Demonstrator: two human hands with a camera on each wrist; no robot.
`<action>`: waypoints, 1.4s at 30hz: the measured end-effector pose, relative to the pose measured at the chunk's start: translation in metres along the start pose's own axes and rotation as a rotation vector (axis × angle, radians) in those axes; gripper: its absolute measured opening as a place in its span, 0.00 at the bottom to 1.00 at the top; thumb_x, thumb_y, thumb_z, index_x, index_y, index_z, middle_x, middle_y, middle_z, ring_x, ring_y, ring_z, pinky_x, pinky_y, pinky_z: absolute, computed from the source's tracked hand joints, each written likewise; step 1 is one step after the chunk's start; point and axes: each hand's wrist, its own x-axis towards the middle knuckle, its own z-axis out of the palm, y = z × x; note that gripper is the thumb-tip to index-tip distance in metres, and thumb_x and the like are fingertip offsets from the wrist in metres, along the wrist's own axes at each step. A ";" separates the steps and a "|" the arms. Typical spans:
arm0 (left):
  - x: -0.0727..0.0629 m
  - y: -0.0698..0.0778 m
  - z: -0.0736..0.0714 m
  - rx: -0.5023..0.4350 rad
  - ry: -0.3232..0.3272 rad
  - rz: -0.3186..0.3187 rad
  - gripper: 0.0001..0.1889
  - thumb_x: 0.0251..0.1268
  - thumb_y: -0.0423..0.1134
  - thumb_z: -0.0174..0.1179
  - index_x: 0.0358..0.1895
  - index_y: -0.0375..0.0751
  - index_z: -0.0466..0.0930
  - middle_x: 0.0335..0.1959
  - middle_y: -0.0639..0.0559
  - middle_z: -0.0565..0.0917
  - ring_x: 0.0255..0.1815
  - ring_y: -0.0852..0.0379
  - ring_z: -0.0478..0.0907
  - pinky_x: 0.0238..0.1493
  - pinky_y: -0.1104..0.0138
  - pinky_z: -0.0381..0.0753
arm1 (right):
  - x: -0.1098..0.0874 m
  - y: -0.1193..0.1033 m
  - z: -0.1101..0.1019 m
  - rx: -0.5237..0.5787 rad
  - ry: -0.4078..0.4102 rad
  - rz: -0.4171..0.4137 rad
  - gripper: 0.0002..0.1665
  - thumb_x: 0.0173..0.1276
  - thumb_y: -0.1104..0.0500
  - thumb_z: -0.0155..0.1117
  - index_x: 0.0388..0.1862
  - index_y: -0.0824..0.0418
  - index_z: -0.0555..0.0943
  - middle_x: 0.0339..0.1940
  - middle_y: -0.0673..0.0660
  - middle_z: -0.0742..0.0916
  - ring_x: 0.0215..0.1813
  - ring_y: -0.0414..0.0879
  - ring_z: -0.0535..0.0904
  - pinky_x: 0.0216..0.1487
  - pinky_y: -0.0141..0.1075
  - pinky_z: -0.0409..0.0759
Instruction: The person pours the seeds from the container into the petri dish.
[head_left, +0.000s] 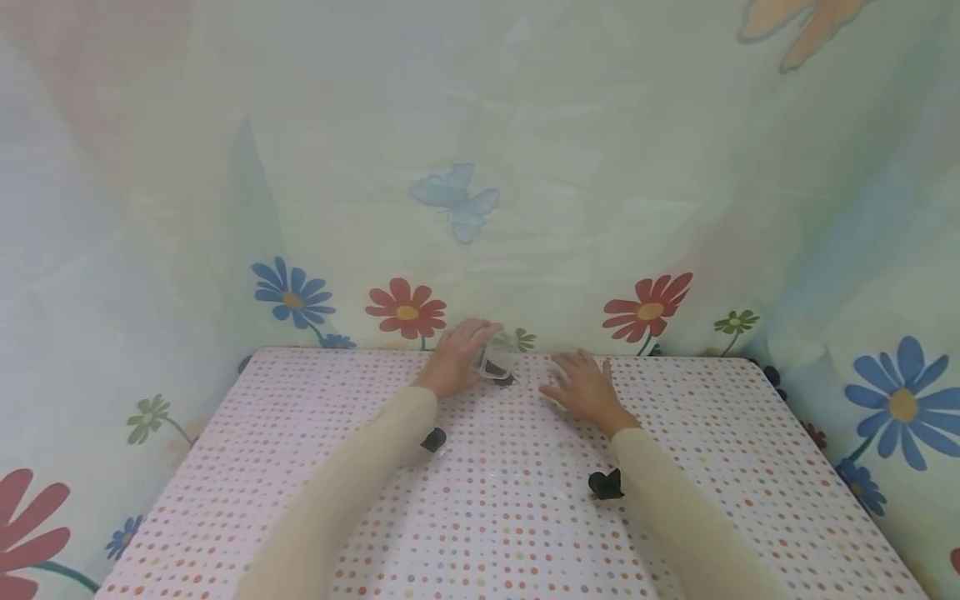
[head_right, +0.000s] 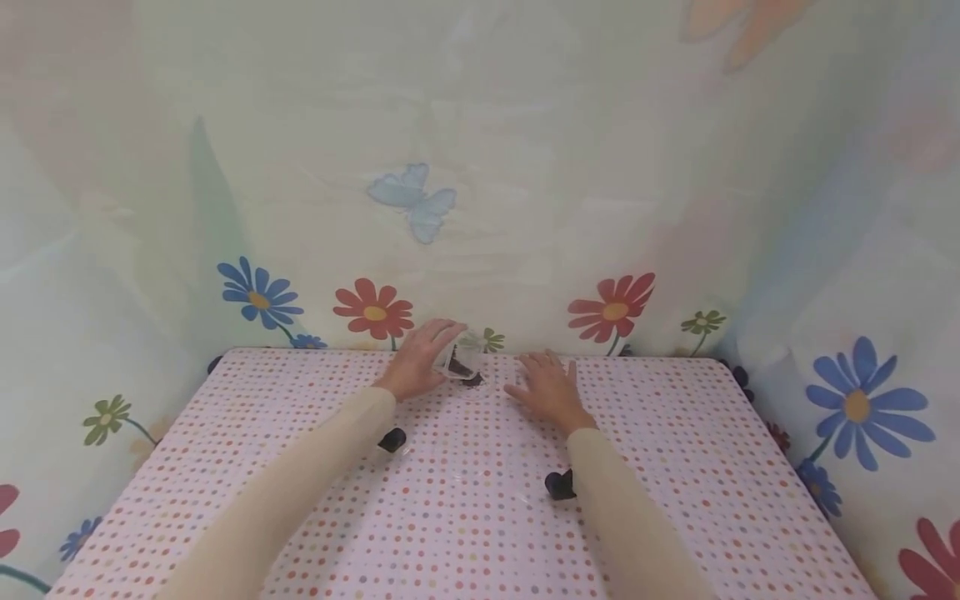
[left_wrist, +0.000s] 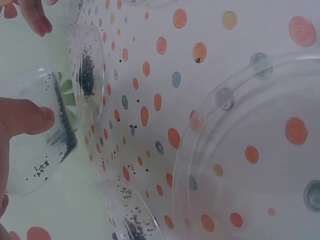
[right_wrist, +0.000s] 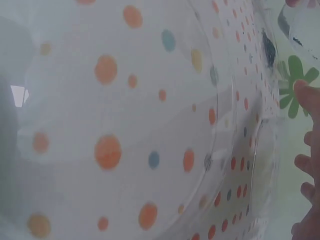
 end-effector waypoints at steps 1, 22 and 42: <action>0.000 0.001 0.001 -0.004 0.001 -0.001 0.47 0.44 0.34 0.74 0.71 0.55 0.60 0.66 0.53 0.69 0.69 0.53 0.65 0.68 0.53 0.70 | -0.001 0.002 0.000 -0.001 -0.003 0.005 0.41 0.66 0.38 0.59 0.71 0.59 0.67 0.72 0.65 0.70 0.76 0.67 0.53 0.70 0.73 0.43; 0.008 0.016 -0.001 -0.044 0.055 -0.023 0.47 0.45 0.35 0.74 0.72 0.53 0.60 0.67 0.52 0.70 0.71 0.53 0.64 0.65 0.56 0.73 | -0.017 0.030 -0.006 -0.013 -0.035 0.049 0.46 0.66 0.35 0.57 0.72 0.63 0.63 0.73 0.69 0.67 0.77 0.69 0.51 0.71 0.72 0.42; 0.021 0.038 0.011 -0.025 0.001 -0.021 0.47 0.47 0.38 0.73 0.74 0.53 0.57 0.69 0.53 0.67 0.72 0.55 0.62 0.62 0.57 0.74 | -0.028 0.039 -0.006 0.007 -0.040 0.095 0.46 0.66 0.36 0.57 0.71 0.65 0.63 0.73 0.70 0.67 0.76 0.69 0.50 0.71 0.72 0.43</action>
